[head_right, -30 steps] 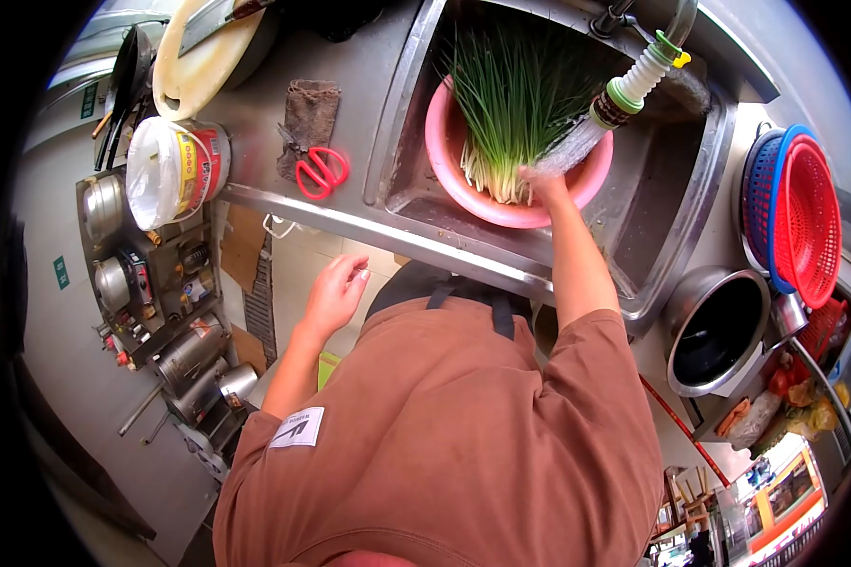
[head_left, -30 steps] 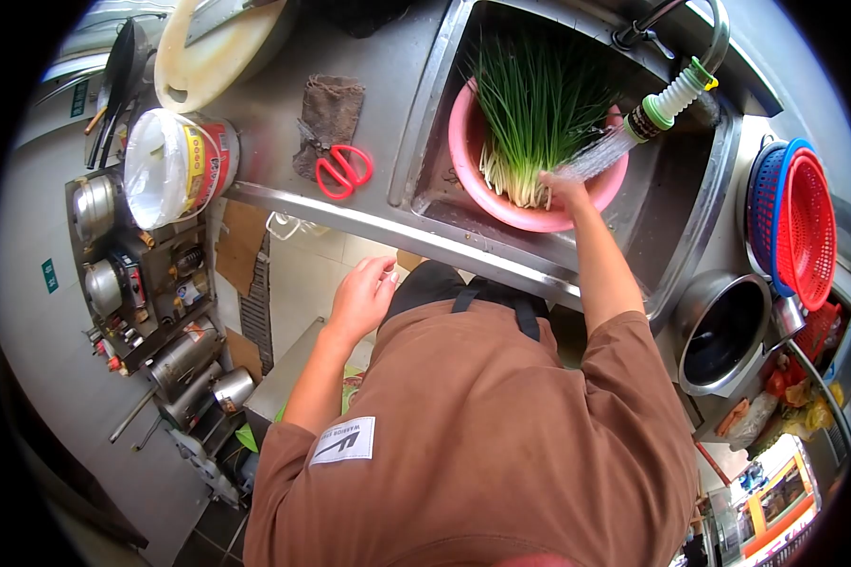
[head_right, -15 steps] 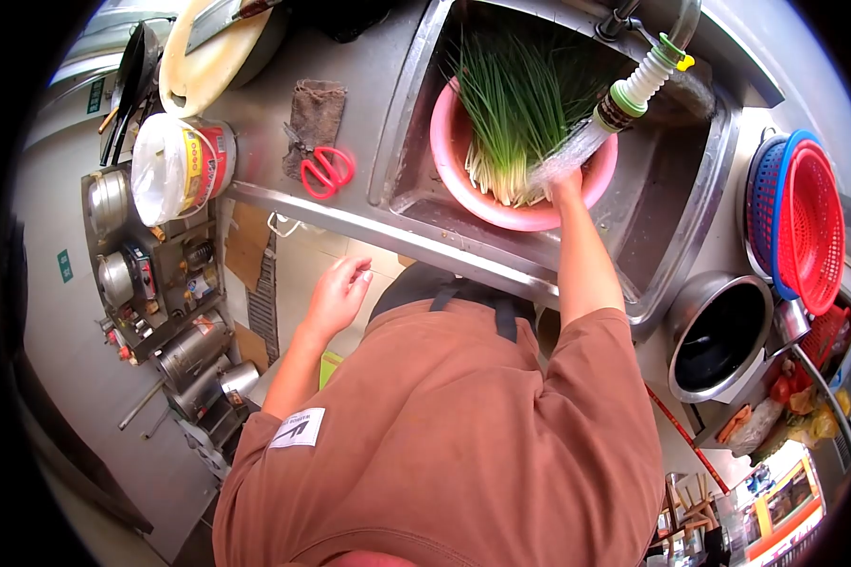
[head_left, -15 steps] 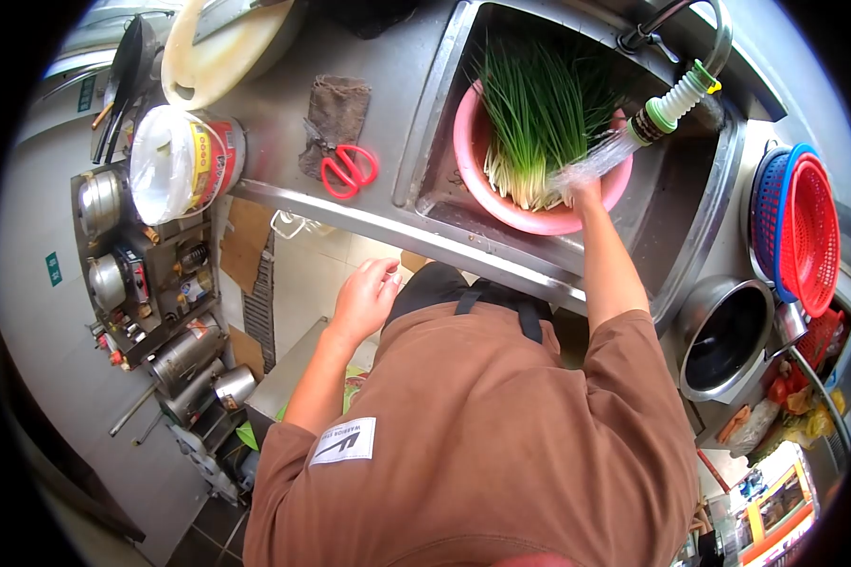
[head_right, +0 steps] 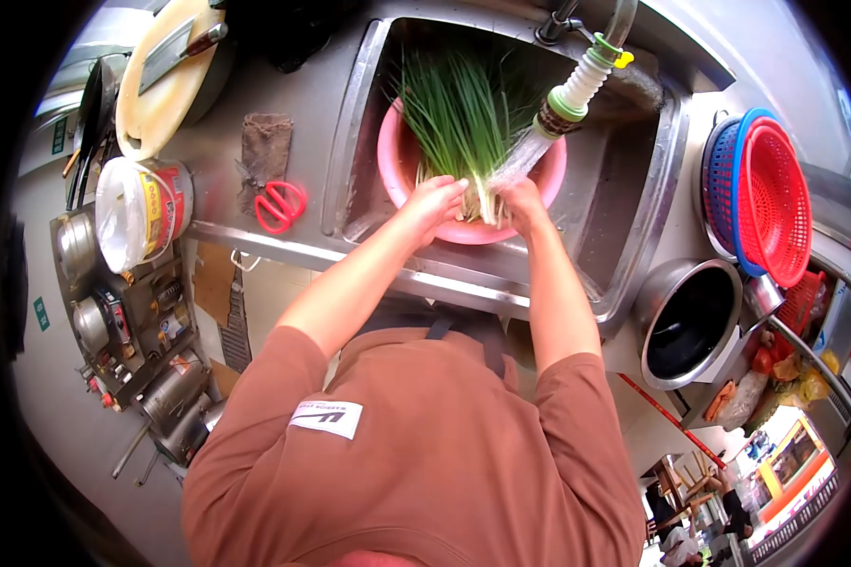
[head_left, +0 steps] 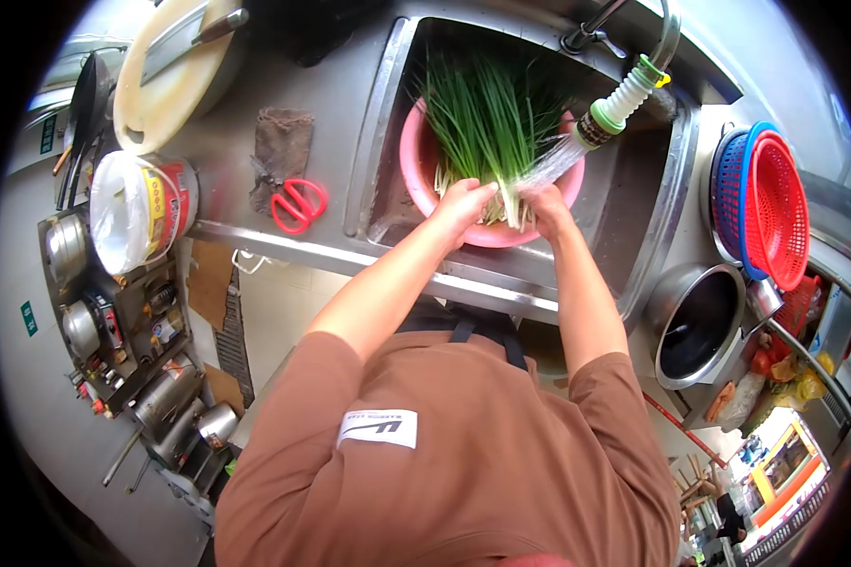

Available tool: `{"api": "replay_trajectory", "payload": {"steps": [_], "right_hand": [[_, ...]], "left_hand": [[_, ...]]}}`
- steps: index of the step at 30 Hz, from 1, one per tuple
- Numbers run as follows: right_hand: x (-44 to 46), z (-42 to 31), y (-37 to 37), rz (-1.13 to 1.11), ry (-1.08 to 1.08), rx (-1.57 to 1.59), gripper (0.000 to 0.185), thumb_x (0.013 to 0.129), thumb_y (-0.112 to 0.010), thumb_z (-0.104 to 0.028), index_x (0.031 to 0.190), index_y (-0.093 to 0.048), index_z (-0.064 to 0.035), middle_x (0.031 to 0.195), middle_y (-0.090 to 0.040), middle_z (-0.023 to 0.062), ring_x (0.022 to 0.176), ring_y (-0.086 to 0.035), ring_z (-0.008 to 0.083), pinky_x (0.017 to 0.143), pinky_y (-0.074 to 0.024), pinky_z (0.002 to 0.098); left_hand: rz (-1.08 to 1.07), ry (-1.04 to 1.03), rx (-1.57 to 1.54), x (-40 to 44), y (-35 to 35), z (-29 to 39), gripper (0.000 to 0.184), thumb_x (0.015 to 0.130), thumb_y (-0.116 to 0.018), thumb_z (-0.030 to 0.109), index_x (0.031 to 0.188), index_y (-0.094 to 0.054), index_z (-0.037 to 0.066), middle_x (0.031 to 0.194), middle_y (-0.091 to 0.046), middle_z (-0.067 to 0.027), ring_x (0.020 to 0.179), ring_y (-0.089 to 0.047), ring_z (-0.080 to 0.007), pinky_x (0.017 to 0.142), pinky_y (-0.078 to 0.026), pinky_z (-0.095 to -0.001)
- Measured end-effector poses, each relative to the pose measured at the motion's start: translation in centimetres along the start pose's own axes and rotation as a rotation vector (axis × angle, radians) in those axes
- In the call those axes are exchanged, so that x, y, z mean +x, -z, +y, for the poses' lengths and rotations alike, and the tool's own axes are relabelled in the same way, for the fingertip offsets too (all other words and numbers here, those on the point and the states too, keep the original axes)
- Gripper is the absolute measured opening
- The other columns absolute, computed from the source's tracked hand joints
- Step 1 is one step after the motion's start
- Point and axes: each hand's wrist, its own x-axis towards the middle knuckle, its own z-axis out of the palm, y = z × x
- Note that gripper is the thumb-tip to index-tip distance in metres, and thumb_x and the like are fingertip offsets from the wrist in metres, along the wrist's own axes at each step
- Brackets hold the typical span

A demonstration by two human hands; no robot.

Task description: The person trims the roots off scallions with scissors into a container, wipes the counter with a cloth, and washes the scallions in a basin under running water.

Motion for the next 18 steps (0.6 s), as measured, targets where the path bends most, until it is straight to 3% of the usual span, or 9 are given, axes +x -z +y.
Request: {"api": "replay_trajectory", "payload": {"steps": [1,2,3,5,6,9,10,12,18], "right_hand": [[-0.1,0.1,0.4,-0.002,-0.018,-0.006,0.023,0.088,-0.063,-0.005,0.11,-0.062,0.0012,0.095,-0.068,0.0105,0.079,-0.068,0.0222,0.068,-0.0581,0.036],[-0.6,-0.3,0.5,-0.005,-0.027,-0.085,0.023,0.089,-0.061,-0.005,0.111,-0.063,0.0012,0.098,-0.068,0.0104,0.08,-0.068,0.0213,0.07,-0.0573,0.0353],[-1.0,-0.5,0.4,-0.01,-0.029,-0.072,0.024,0.089,-0.06,-0.004,0.112,-0.062,0.0015,0.097,-0.068,0.0098,0.08,-0.068,0.0202,0.069,-0.0569,0.0349],[-0.9,-0.1,0.7,0.023,0.038,-0.058,0.027,0.088,-0.059,-0.003,0.114,-0.06,0.0019,0.096,-0.068,0.0094,0.079,-0.067,0.0192,0.068,-0.0562,0.0328],[-0.9,-0.1,0.9,0.027,0.037,-0.05,0.027,0.088,-0.059,-0.003,0.114,-0.06,0.0019,0.096,-0.068,0.0094,0.079,-0.067,0.0192,0.068,-0.0562,0.0328],[-0.9,-0.2,0.8,0.071,-0.041,0.184,0.03,0.086,-0.06,-0.002,0.116,-0.058,0.0011,0.096,-0.068,0.0087,0.079,-0.067,0.0174,0.068,-0.055,0.03],[-0.7,0.5,0.7,0.064,0.002,0.137,0.03,0.086,-0.059,-0.002,0.116,-0.058,0.0004,0.096,-0.068,0.0086,0.078,-0.067,0.0173,0.067,-0.0553,0.0304],[0.1,1.9,1.4,0.058,0.067,-0.101,0.029,0.087,-0.056,-0.003,0.116,-0.057,-0.002,0.096,-0.067,0.0081,0.077,-0.068,0.0178,0.064,-0.0568,0.0332],[-0.9,0.1,0.3,0.088,0.025,0.03,0.03,0.085,-0.058,-0.002,0.115,-0.057,-0.003,0.095,-0.067,0.0081,0.08,-0.067,0.0197,0.064,-0.0569,0.0344]], "left_hand": [[0.035,0.099,-0.103,2.3,-1.1,-0.6,0.059,0.088,-0.07,0.031,0.13,-0.047,-0.003,0.12,-0.059,-0.0135,0.114,-0.055,-0.0236,0.092,-0.046,-0.0327],[-0.023,0.122,-0.184,4.0,-1.8,-0.9,0.044,0.091,-0.067,0.028,0.12,-0.052,0.0,0.114,-0.062,-0.0142,0.106,-0.059,-0.0254,0.088,-0.049,-0.0359],[-0.03,0.125,-0.184,5.2,-2.2,-1.8,0.044,0.091,-0.067,0.028,0.12,-0.052,0.0,0.114,-0.062,-0.0142,0.106,-0.059,-0.0254,0.088,-0.049,-0.0359],[-0.283,0.069,-0.459,5.2,-3.1,-1.5,0.031,0.094,-0.063,0.025,0.112,-0.053,0.003,0.108,-0.063,-0.0134,0.099,-0.063,-0.0254,0.086,-0.052,-0.0383],[-0.206,0.11,-0.438,4.9,-3.6,-1.5,0.026,0.099,-0.054,0.024,0.114,-0.053,0.002,0.103,-0.064,-0.0127,0.094,-0.064,-0.0257,0.085,-0.054,-0.0411],[-0.246,0.133,-0.495,7.0,-3.1,-3.7,0.027,0.101,-0.048,0.023,0.116,-0.053,0.001,0.107,-0.064,-0.0145,0.098,-0.064,-0.0279,0.089,-0.053,-0.0428],[-0.291,0.194,-0.671,6.3,-3.6,-2.9,0.028,0.102,-0.044,0.021,0.119,-0.053,0.0,0.111,-0.065,-0.0173,0.101,-0.063,-0.0313,0.091,-0.052,-0.0456],[-0.299,0.237,-0.678,5.9,-3.4,-2.1,0.028,0.101,-0.046,0.02,0.119,-0.053,0.0,0.113,-0.064,-0.0184,0.102,-0.063,-0.0323,0.091,-0.051,-0.0476],[-0.305,0.18,-0.576,6.3,-2.4,-2.0,0.027,0.098,-0.05,0.017,0.119,-0.053,0.0,0.115,-0.063,-0.0181,0.101,-0.063,-0.033,0.088,-0.052,-0.052]]}}
